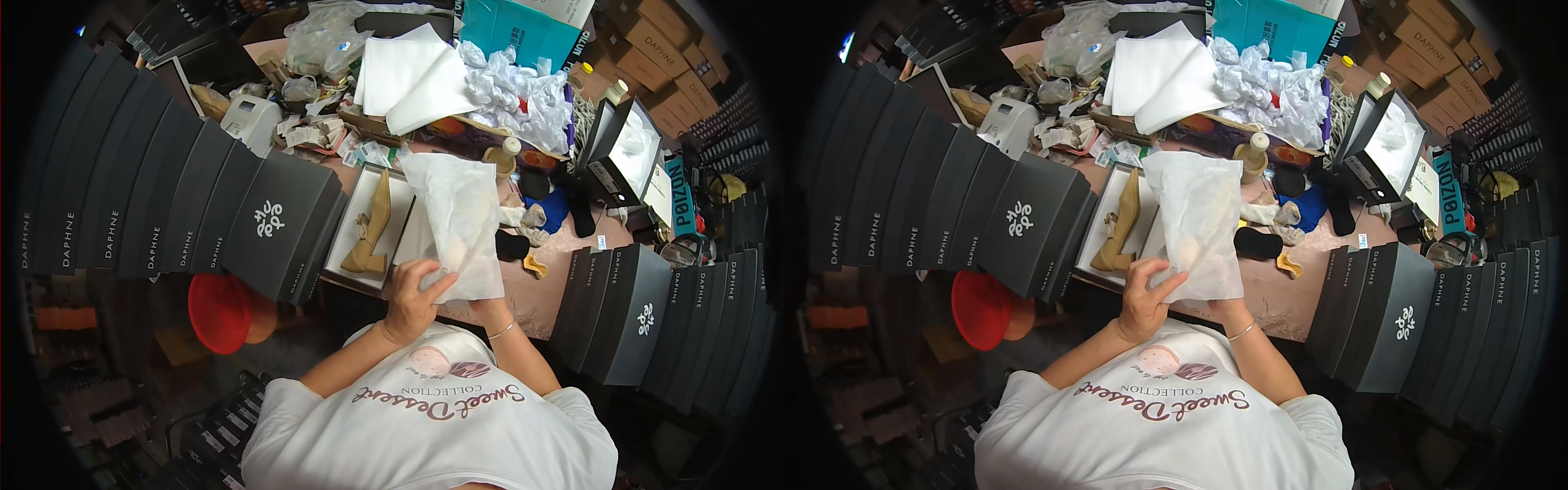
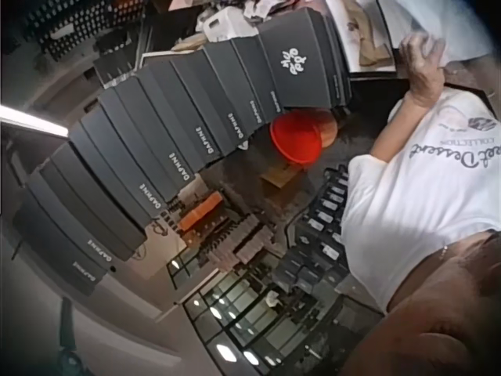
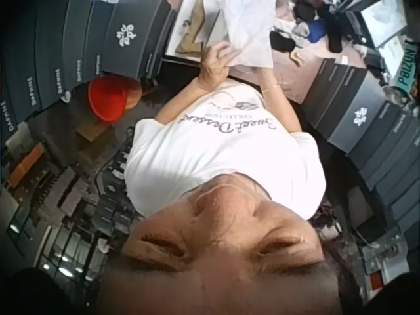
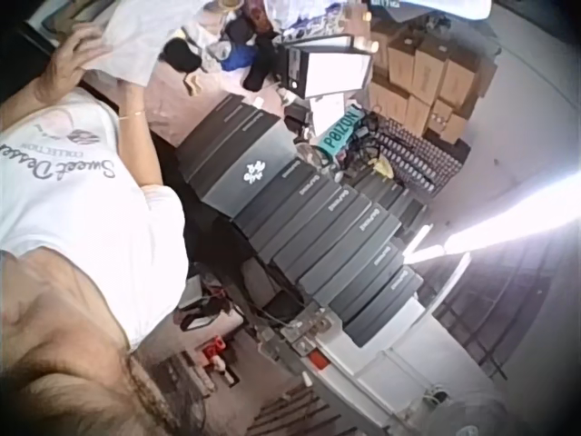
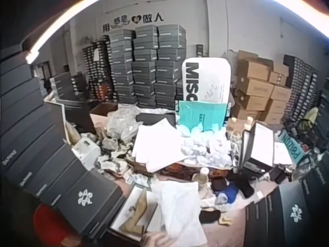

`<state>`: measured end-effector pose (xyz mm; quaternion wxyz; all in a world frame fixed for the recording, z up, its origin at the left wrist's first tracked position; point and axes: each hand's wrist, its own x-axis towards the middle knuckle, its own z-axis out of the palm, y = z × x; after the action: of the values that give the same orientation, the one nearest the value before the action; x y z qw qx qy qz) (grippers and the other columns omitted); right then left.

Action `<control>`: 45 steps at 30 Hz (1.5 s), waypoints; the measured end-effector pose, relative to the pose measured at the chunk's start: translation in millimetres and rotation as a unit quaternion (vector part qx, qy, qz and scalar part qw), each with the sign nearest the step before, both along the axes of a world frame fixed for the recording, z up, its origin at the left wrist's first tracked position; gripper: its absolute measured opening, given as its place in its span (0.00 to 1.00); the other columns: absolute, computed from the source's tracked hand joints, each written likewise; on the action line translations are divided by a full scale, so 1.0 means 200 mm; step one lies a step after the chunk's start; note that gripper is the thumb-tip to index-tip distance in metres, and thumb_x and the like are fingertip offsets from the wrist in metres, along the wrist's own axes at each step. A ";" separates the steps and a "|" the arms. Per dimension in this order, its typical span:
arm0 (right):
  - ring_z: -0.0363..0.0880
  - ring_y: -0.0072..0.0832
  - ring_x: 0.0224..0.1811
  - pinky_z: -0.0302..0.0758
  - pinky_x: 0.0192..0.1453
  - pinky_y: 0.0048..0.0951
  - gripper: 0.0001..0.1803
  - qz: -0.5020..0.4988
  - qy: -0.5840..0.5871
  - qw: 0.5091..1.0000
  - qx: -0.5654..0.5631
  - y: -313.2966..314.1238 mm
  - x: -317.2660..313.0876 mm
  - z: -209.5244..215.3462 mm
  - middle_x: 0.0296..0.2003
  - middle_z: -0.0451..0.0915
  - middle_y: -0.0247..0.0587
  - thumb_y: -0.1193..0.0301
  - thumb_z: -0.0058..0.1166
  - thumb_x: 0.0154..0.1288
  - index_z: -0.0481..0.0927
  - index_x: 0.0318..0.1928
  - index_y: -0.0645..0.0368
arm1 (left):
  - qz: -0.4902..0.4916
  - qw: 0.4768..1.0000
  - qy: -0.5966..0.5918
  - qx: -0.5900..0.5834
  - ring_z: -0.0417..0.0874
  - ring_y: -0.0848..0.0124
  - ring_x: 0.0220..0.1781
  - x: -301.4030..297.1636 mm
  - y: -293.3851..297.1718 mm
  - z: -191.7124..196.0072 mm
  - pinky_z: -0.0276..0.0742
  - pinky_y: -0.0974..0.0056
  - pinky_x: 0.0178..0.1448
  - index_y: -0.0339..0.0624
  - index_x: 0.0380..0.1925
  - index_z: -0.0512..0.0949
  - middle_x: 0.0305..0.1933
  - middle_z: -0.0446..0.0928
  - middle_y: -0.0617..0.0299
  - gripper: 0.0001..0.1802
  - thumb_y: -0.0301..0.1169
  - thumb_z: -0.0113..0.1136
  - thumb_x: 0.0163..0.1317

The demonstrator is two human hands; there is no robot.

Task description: The recorder is packing high-heeled shoes into boxes, including cleaning them with a brush and wrapping them in tissue paper.

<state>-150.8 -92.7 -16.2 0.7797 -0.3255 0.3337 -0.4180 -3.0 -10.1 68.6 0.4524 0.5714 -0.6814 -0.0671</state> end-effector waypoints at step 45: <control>0.68 0.51 0.59 0.66 0.64 0.42 0.31 0.328 0.284 0.689 -0.580 0.12 0.26 0.37 0.54 0.72 0.56 0.68 0.58 0.55 0.69 0.60 0.65 | 0.145 0.427 0.870 0.200 0.74 0.60 0.60 0.24 0.05 -0.23 0.69 0.51 0.65 0.40 0.60 0.67 0.60 0.72 0.55 0.30 0.44 0.56 0.62</control>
<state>-98.9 -69.6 58.1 0.3912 -0.9049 0.1023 -0.1331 44.1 -0.2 22.5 0.6813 0.3753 0.1989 -0.5962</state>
